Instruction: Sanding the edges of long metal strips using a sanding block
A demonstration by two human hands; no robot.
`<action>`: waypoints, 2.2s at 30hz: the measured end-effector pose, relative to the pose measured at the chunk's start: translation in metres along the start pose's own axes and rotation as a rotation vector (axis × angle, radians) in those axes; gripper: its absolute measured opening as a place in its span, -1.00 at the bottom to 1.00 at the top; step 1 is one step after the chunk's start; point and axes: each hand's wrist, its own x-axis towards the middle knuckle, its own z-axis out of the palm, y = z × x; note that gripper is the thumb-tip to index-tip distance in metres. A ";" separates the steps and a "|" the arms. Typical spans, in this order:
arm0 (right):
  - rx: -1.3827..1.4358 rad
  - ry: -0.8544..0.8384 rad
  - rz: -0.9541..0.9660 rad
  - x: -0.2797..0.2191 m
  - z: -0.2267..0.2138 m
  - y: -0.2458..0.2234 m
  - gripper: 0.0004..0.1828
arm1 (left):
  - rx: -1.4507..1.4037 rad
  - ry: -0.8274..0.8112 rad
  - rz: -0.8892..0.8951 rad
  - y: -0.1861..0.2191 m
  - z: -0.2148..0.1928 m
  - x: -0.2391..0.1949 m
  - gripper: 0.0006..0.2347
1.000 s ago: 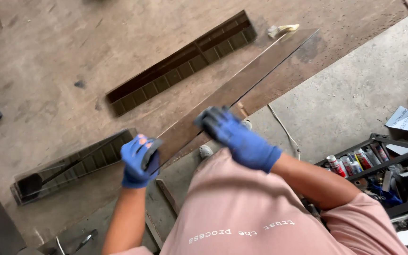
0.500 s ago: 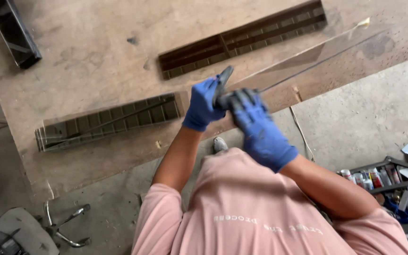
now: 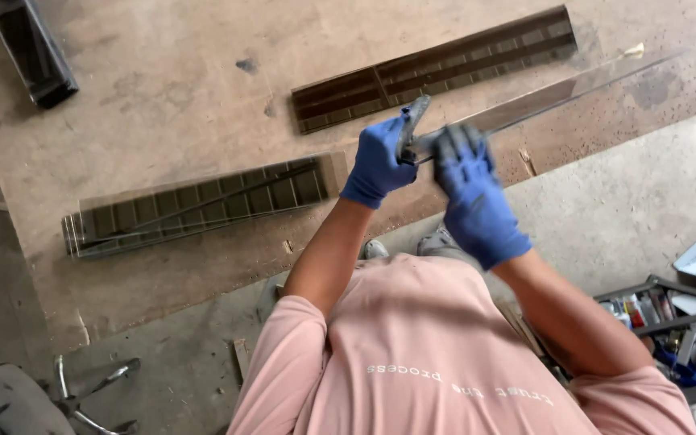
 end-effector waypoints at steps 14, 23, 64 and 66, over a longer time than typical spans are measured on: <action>0.141 0.049 -0.101 0.063 -0.058 -0.033 -0.50 | -0.164 0.020 -0.011 0.030 -0.024 0.056 -0.84; 0.111 0.101 -0.355 0.070 -0.067 0.014 -0.73 | -0.112 0.045 -0.175 -0.029 0.018 -0.003 -0.77; 1.538 0.270 0.662 0.038 0.012 0.504 -0.30 | -1.097 1.054 -1.164 -0.026 -0.010 -0.100 -0.65; 1.719 0.142 0.761 0.030 0.025 0.518 -0.36 | -0.926 1.218 -1.313 -0.019 -0.029 -0.092 -0.69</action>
